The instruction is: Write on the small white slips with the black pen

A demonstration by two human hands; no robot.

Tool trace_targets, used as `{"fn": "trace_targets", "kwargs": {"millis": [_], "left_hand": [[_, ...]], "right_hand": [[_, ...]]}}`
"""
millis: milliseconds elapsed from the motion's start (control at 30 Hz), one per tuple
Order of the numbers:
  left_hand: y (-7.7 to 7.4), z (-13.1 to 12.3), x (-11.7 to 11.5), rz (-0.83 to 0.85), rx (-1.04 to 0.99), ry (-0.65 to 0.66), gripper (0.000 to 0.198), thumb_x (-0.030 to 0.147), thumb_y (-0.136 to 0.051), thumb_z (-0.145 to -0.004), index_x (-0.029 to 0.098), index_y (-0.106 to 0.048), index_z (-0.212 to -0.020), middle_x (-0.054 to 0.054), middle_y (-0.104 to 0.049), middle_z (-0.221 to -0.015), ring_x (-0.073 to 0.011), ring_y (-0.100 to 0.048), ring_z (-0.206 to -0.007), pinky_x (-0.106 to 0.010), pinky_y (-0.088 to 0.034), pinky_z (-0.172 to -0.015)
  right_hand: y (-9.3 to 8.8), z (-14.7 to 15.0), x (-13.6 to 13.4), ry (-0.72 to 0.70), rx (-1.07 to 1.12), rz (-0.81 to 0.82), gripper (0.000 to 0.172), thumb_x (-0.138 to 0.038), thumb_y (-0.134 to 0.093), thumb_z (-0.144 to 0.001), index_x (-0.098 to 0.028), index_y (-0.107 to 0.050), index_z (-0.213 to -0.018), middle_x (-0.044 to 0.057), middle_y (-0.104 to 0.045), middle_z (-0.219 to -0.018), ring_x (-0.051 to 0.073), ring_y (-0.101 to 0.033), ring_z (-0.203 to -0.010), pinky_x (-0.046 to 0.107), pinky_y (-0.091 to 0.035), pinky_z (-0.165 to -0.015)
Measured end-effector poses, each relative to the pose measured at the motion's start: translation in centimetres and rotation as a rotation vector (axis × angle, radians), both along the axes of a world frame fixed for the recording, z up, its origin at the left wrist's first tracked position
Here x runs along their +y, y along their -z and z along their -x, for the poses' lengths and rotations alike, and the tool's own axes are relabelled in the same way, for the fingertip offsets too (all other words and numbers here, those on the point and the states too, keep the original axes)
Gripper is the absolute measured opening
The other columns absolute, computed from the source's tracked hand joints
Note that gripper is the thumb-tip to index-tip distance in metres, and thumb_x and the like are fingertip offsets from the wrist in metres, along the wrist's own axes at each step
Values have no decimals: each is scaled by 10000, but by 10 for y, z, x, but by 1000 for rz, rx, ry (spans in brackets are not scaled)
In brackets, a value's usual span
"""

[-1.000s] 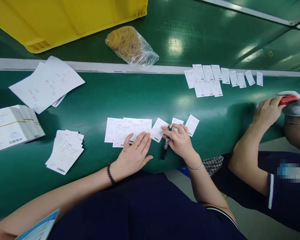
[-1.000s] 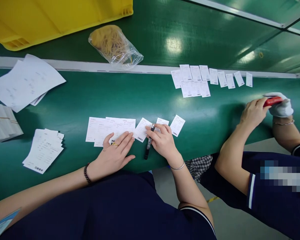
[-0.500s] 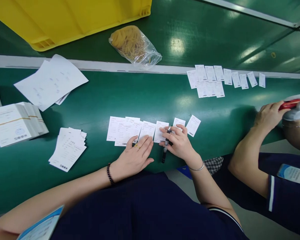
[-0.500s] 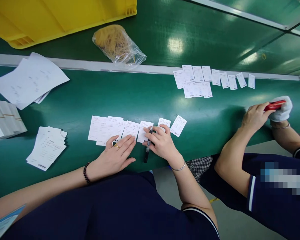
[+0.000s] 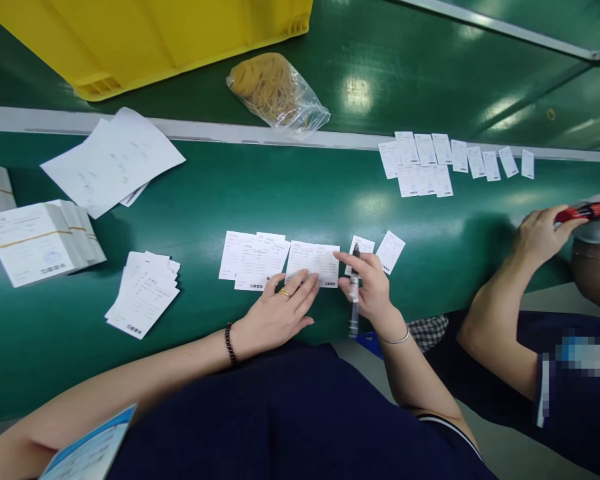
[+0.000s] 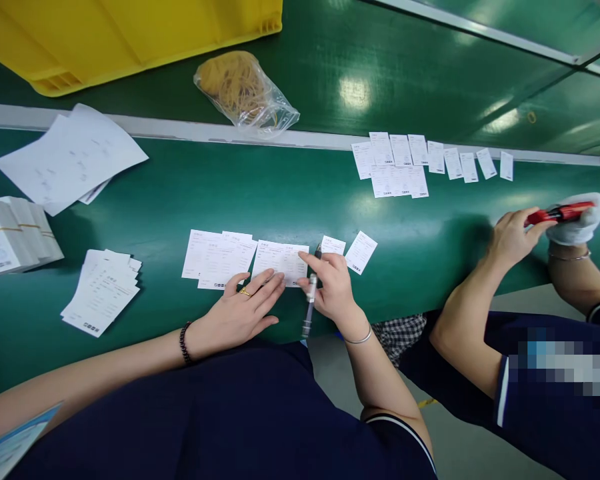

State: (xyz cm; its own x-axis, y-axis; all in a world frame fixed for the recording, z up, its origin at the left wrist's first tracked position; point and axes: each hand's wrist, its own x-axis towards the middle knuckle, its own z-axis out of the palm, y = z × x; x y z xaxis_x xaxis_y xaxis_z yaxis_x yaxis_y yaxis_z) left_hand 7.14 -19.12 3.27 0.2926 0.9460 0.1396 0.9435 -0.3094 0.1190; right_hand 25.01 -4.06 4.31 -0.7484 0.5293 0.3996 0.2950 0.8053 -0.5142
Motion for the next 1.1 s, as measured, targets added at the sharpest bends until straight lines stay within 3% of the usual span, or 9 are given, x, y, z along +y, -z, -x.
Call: {"fn": "trace_targets", "kwargs": {"millis": [167, 267, 433, 667, 1100], "left_hand": [[1, -2, 2, 13, 20, 27, 501, 451, -411, -1003, 130, -530, -1369, -133, -488, -1462, -288, -420, -1367, -430, -365, -1046], [-1, -3, 3, 14, 32, 36, 490, 449, -446, -991, 135, -550, -1353, -140, -510, -1442, -303, -434, -1351, -438, -375, -1039], [-3, -3, 4, 33, 40, 41, 484, 444, -418, -999, 139, -556, -1348, -136, -515, -1437, -298, -439, -1343, -433, -391, -1027], [-5, -3, 6, 44, 50, 50, 470, 440, -415, -998, 141, -572, -1325, -129, -525, -1429, -285, -446, -1336, -413, -401, -1011], [-4, -3, 7, 34, 42, 47, 463, 442, -420, -996, 137, -585, -1302, -121, -540, -1415, -279, -454, -1320, -422, -399, -1011]], "right_hand": [[8, 11, -10, 182, 278, 422, 360, -439, -366, -1011, -224, -640, -1097, 44, -663, -778, 158, -606, -611, 317, -508, -560], [11, 18, -13, 202, 262, 528, 277, -409, -430, -996, -219, -626, -1044, 27, -670, -772, 136, -622, -589, 285, -516, -542], [12, 23, -13, 244, 72, 416, 132, -323, -584, -901, -214, -621, -966, 33, -699, -795, 159, -680, -661, 292, -552, -602], [14, 27, -11, 243, 76, 242, 58, -212, -571, -845, -217, -594, -792, -20, -627, -640, 103, -542, -478, 237, -456, -471], [15, 28, -8, 195, 38, 257, 83, -210, -555, -839, -212, -589, -763, -12, -600, -652, 105, -503, -497, 254, -452, -511]]}}
